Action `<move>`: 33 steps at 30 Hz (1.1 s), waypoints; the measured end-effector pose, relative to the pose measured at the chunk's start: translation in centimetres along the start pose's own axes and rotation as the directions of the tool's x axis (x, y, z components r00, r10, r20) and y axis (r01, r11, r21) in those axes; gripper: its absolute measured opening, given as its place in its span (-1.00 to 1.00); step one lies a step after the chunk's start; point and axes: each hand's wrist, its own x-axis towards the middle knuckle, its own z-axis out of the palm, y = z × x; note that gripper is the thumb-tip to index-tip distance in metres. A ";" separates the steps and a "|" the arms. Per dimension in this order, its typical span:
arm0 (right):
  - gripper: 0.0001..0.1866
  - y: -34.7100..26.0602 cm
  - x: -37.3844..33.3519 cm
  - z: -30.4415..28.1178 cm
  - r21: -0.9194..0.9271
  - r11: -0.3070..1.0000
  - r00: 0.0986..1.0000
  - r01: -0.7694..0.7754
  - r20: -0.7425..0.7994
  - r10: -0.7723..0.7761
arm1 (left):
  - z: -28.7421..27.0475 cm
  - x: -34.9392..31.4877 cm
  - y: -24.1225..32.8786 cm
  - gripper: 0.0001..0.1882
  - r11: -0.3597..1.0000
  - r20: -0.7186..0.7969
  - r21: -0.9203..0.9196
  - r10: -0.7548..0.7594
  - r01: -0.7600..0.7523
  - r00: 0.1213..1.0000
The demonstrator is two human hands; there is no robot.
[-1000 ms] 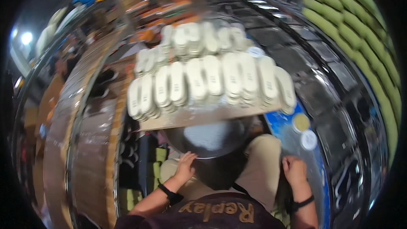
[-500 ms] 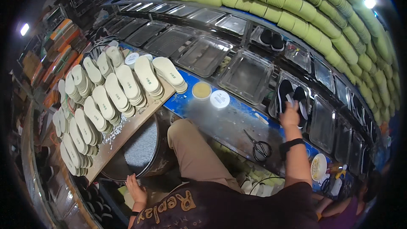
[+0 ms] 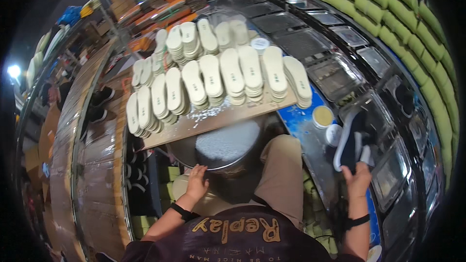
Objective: Manually assembling shoe components by attaching insoles and lining up uppers at a manufacturing station.
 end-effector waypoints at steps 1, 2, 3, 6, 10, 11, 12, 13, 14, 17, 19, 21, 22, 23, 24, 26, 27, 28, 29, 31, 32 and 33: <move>-0.52 -2.0 -0.3 1.3 0.115 0.988 0.994 0.106 -0.027 -0.104 | -0.2 0.0 0.2 -0.50 0.998 -0.014 -0.065 -0.014 0.013 1.000; -0.53 -5.5 0.1 1.4 0.186 0.968 0.983 0.170 0.030 -0.179 | -0.5 -0.1 0.5 -0.55 0.992 -0.027 -0.125 -0.031 0.027 0.999; -0.54 -8.1 0.7 1.9 0.275 0.940 0.960 0.203 0.134 -0.246 | -1.1 -0.2 1.0 -0.55 0.993 -0.035 -0.115 -0.041 0.037 0.999; -0.59 -15.3 2.1 5.5 0.474 0.779 0.817 0.412 0.187 -0.546 | -3.0 -0.4 2.8 -0.70 0.928 0.013 -0.366 -0.075 0.075 0.997; -0.68 -26.1 2.6 10.1 0.615 0.588 0.638 0.526 0.172 -0.751 | -2.8 -0.6 3.5 -0.88 0.743 0.040 -0.655 -0.146 0.136 0.989; -0.66 -28.4 2.0 11.1 0.611 0.593 0.597 0.525 0.233 -0.768 | -2.7 -0.2 3.8 -0.85 0.579 0.034 -0.807 -0.154 0.118 0.988; -0.68 -30.5 1.1 11.6 0.594 0.630 0.576 0.500 0.316 -0.754 | -2.7 0.1 3.9 -0.81 0.387 0.035 -0.917 -0.159 0.095 0.987; -0.70 -31.5 -0.1 12.4 0.651 0.585 0.571 0.484 0.272 -0.775 | -3.2 0.3 4.0 -0.73 0.427 0.077 -0.893 -0.165 0.141 0.983; -0.72 -32.2 -1.0 12.7 0.706 0.531 0.565 0.468 0.224 -0.795 | -3.4 0.4 3.3 -0.73 0.428 0.073 -0.893 -0.170 0.140 0.983; -0.73 -31.0 -1.8 12.4 0.814 0.537 0.559 0.222 0.345 -0.754 | -3.7 1.3 0.7 -0.78 0.692 0.169 -0.623 -0.334 0.364 0.927; -0.77 -27.3 -0.7 11.9 0.823 0.532 0.659 0.198 0.289 -0.694 | -5.1 2.3 -0.6 -0.80 0.795 0.189 -0.500 -0.287 0.344 0.939; -0.82 -22.5 1.6 9.2 0.689 0.725 0.717 0.013 0.499 -0.487 | -6.1 4.2 -0.7 -0.76 0.866 0.219 -0.363 -0.279 0.343 0.935; -0.84 -19.1 1.8 9.8 0.700 0.709 0.869 0.085 0.296 -0.397 | -6.0 5.3 -0.3 -0.74 0.742 0.304 -0.484 -0.355 0.464 0.884; -0.88 -14.3 1.8 10.2 0.471 0.876 0.883 0.106 0.361 -0.301 | -5.5 6.6 0.4 -0.69 0.747 0.309 -0.499 -0.319 0.438 0.896; -0.87 -10.9 1.7 8.7 0.314 0.940 0.848 -0.133 0.528 -0.056 | -4.7 7.7 1.1 -0.63 0.750 0.314 -0.515 -0.286 0.415 0.905; -0.84 -3.9 0.8 6.8 -0.249 0.965 0.709 -0.085 0.665 0.234 | -1.6 9.3 1.3 -0.58 0.875 0.255 -0.350 -0.255 0.335 0.933; -0.84 4.4 -3.2 7.6 -0.268 0.959 0.712 -0.096 0.654 0.255 | -0.2 10.6 1.9 -0.52 0.958 0.210 -0.180 -0.185 0.224 0.960; -0.71 10.2 -7.2 8.2 -0.491 0.866 0.654 -0.094 0.626 0.425 | 0.1 12.4 3.9 -0.52 0.962 0.230 -0.192 -0.148 0.193 0.962; -0.61 8.9 -7.4 6.6 -0.465 0.878 0.565 -0.110 0.698 0.440 | -0.9 12.8 5.3 -0.52 0.947 0.228 -0.056 -0.297 0.317 0.927; -0.44 7.1 -8.8 3.2 -0.518 0.845 0.382 -0.136 0.759 0.527 | -0.5 12.9 5.3 -0.60 0.903 0.140 0.027 -0.427 0.428 0.893; -0.37 7.6 -10.6 3.3 -0.580 0.804 0.287 -0.134 0.754 0.591 | -0.3 12.7 4.8 -0.60 0.904 0.146 0.026 -0.425 0.426 0.893; -0.37 7.9 -12.4 3.6 -0.583 0.801 0.284 -0.135 0.752 0.595 | -0.5 12.5 4.3 -0.64 0.926 0.094 0.013 -0.377 0.378 0.921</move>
